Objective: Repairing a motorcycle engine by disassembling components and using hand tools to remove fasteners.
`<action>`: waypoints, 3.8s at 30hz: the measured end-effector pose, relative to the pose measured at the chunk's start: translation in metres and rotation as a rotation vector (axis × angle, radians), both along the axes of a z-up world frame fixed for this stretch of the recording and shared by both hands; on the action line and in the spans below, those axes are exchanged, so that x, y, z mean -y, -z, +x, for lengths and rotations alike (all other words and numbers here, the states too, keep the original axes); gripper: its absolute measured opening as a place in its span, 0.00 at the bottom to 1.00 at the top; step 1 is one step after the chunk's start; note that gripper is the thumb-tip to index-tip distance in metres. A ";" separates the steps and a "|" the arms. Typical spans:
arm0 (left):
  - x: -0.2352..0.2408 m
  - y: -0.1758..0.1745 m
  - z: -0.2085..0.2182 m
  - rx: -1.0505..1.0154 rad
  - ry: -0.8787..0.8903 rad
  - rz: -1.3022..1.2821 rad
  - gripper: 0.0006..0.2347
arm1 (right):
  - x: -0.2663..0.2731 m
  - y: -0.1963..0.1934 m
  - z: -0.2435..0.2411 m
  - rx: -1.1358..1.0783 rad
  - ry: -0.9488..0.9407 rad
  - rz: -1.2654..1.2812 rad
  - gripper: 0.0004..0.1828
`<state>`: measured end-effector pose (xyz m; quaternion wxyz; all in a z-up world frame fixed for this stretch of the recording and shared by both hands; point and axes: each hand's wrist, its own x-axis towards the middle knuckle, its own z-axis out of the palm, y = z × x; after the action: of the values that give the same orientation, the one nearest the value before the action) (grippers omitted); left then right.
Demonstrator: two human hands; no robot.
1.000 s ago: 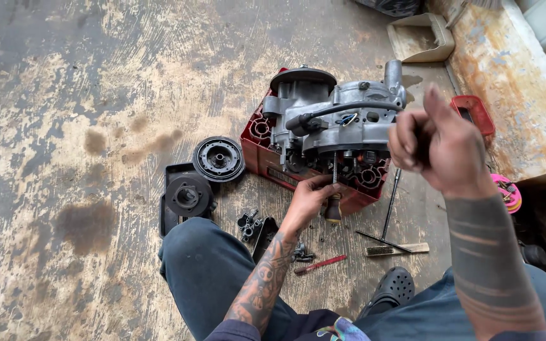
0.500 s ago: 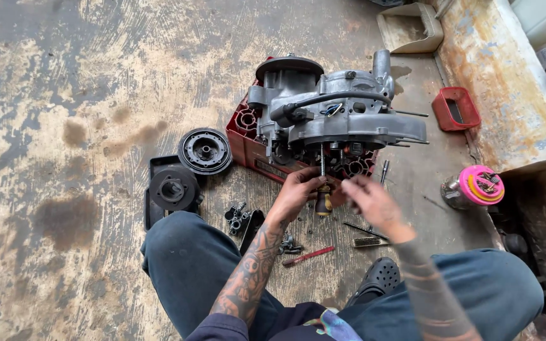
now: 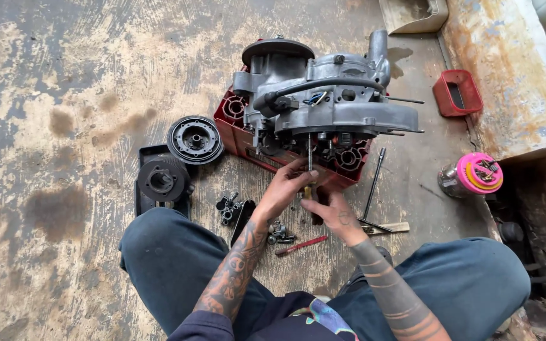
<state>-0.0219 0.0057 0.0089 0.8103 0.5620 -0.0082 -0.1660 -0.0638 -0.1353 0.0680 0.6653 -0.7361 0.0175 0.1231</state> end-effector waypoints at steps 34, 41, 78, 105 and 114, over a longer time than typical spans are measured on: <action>-0.015 0.022 0.000 0.111 0.124 0.044 0.24 | 0.021 0.082 -0.014 -0.178 0.061 0.453 0.19; -0.011 0.026 -0.003 0.115 0.030 0.070 0.20 | 0.023 0.084 -0.012 -0.273 -0.017 0.460 0.24; -0.014 0.021 -0.006 0.112 0.078 -0.027 0.18 | 0.031 0.110 -0.008 -0.252 0.040 0.644 0.22; -0.021 0.005 -0.004 0.182 0.136 0.162 0.19 | 0.015 0.087 -0.015 -0.344 0.104 0.759 0.13; -0.005 0.011 0.000 0.224 0.061 0.379 0.21 | 0.008 0.081 -0.009 0.068 0.076 0.286 0.15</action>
<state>-0.0221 0.0108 -0.0023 0.6789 0.7185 -0.0838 -0.1256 -0.0732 -0.1438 -0.0133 0.7679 -0.6362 0.0050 0.0740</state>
